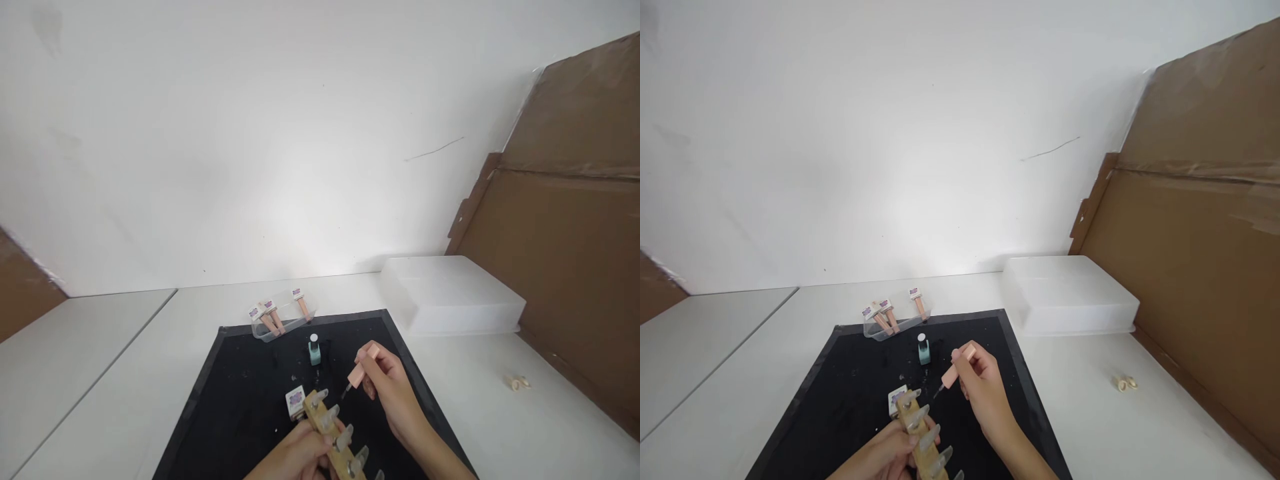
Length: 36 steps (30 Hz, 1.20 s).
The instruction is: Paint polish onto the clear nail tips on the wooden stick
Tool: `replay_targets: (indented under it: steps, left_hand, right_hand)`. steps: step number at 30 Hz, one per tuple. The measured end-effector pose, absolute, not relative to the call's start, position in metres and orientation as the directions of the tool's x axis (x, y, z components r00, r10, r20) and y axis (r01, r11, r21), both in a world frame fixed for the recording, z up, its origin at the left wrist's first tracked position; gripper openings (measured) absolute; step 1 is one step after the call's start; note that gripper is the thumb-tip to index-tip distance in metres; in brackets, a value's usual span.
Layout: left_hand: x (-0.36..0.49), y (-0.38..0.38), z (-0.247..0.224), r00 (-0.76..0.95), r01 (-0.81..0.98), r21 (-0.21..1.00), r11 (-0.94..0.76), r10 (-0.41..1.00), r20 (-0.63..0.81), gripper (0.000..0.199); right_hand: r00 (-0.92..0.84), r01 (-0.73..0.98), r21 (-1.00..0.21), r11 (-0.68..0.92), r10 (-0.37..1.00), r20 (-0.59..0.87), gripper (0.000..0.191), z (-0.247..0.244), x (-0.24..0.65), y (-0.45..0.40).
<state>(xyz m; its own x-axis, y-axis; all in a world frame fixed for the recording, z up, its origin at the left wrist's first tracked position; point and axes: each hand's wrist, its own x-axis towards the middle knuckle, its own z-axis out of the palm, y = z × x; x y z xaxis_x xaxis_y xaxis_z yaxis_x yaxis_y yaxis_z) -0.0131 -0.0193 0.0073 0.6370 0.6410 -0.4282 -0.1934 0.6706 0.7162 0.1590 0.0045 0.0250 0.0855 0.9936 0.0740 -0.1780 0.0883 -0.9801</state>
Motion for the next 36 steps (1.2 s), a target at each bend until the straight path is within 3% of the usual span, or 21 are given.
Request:
replay_targets:
  steps: [5,11,20,36]
  left_hand:
    - [-0.016,-0.015,0.009,0.668,-0.241,0.676,0.696,0.625,-0.404,0.022]
    - [-0.019,-0.011,0.004,0.685,-0.226,0.634,0.739,0.584,-0.437,0.027]
    - [-0.023,-0.010,-0.002,0.697,-0.207,0.603,0.771,0.548,-0.462,0.027]
    - [-0.025,-0.015,0.003,0.672,-0.232,0.618,0.751,0.583,-0.457,0.018]
  right_hand:
    - [-0.051,-0.208,-0.957,0.202,0.975,0.217,0.027,0.028,0.160,0.001]
    - [-0.163,-0.168,-0.942,0.290,0.934,0.317,0.024,0.036,0.161,-0.004]
    - [-0.123,-0.104,-0.952,0.287,0.946,0.299,0.023,0.036,0.160,-0.003]
    - [0.043,-0.198,-0.938,0.284,0.959,0.281,0.021,0.025,0.162,0.001]
